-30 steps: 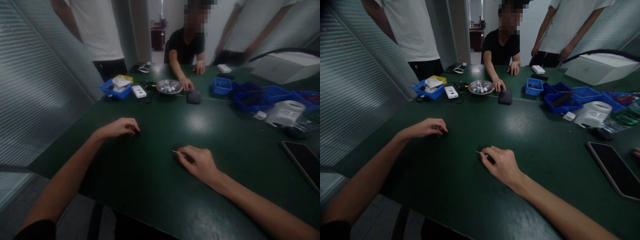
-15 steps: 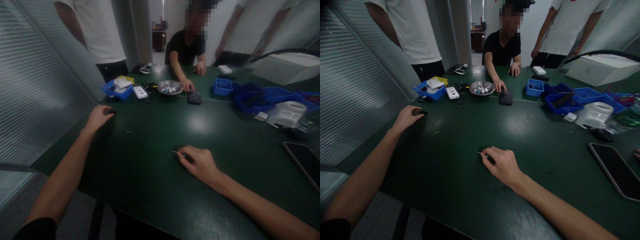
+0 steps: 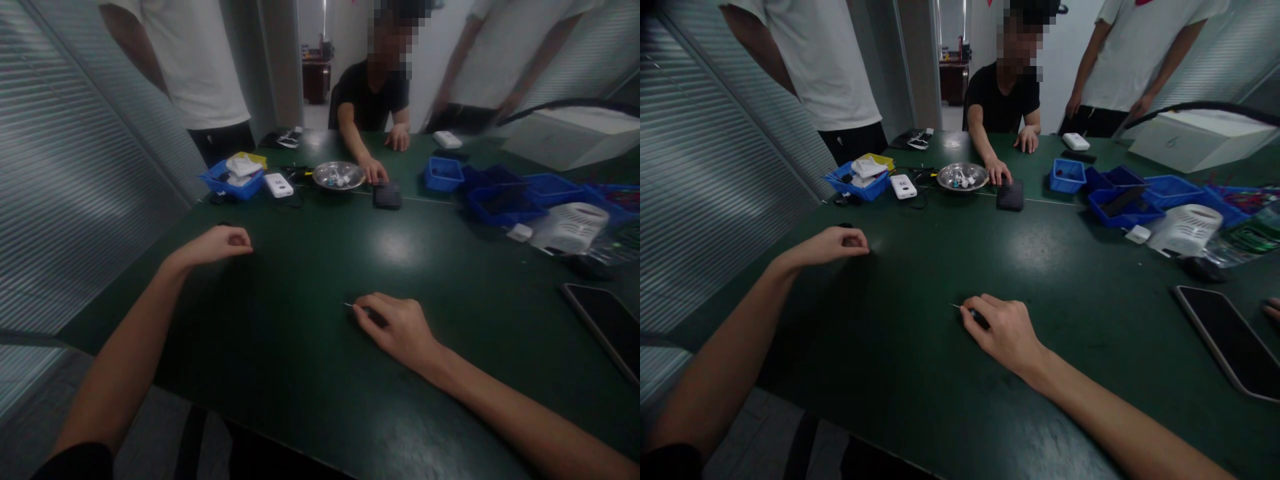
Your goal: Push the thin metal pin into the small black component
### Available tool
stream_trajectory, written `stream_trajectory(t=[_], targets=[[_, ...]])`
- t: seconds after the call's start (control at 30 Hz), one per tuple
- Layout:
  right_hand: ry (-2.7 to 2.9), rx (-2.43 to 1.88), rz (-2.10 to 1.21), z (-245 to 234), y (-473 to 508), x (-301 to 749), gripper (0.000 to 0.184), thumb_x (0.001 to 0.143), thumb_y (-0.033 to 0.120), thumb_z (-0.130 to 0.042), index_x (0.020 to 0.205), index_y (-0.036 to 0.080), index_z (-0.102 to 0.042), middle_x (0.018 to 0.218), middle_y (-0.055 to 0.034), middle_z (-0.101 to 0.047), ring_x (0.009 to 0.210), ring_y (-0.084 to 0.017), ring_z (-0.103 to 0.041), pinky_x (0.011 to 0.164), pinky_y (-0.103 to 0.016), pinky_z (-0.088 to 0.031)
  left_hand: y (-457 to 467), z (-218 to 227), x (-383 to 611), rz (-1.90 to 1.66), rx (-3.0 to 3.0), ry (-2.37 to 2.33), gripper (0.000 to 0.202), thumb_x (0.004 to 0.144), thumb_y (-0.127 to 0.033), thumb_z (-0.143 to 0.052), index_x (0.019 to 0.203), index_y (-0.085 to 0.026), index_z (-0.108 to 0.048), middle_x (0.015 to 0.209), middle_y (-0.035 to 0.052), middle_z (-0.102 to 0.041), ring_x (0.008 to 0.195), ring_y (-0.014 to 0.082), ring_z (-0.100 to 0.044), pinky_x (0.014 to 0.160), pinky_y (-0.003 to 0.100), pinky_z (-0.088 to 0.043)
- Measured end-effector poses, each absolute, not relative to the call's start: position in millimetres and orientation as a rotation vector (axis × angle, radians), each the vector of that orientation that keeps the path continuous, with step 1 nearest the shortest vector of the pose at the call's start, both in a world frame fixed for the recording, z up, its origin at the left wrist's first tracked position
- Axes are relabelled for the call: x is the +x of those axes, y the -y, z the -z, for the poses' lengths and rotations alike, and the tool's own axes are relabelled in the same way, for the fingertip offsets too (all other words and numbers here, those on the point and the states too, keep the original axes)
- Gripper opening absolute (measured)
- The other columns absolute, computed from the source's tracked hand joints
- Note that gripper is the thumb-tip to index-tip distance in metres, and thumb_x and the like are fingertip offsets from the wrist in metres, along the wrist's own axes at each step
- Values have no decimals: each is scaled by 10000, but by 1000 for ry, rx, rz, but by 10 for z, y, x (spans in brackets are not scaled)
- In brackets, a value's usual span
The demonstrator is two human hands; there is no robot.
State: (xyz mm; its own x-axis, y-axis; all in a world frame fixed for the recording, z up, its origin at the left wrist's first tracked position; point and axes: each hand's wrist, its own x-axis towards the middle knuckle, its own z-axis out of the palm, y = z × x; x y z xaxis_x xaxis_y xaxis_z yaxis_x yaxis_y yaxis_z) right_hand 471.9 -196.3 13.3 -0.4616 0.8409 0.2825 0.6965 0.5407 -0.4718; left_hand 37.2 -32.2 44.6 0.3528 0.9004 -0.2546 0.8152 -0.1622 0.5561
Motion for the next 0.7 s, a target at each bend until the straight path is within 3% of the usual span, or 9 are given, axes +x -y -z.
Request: stream_trajectory(t=[0.13,0.2,0.5,0.7], targets=[[2310,-1244,-391,-126,1962,4728,305,1052,350,-480,998,194,-737,824,-27,-720,616,-123,-624,578,-248,-439,191,-360,50,-882,1783,-1915,243,782,-353,-817,916,-165,-742,924,45,-749,854,186,-682,793,293,-524],[2307,-1247,-375,-115,1962,4733,307,1050,353,-481,990,196,-737,811,-27,-721,602,-122,-619,579,-251,-435,133,-281,-80,-1050,1669,-1970,281,762,-289,-842,966,-126,-738,934,43,-751,850,166,-670,810,281,-521],[2315,-1229,-384,-107,1964,4740,298,1054,349,-483,1003,193,-732,820,-28,-720,614,-124,-622,592,-241,-435,24,-100,-181,-1210,1533,-1978,342,864,-236,-736,1175,-94,-724,941,53,-739,817,143,-657,767,256,-516],[2320,-1223,-401,-122,1965,4733,303,1056,346,-480,1020,187,-736,839,-28,-725,621,-120,-626,585,-240,-442,11,-50,-164,-1217,1464,-1920,353,861,-201,-704,1198,-100,-737,1024,79,-750,862,143,-664,819,262,-526]])
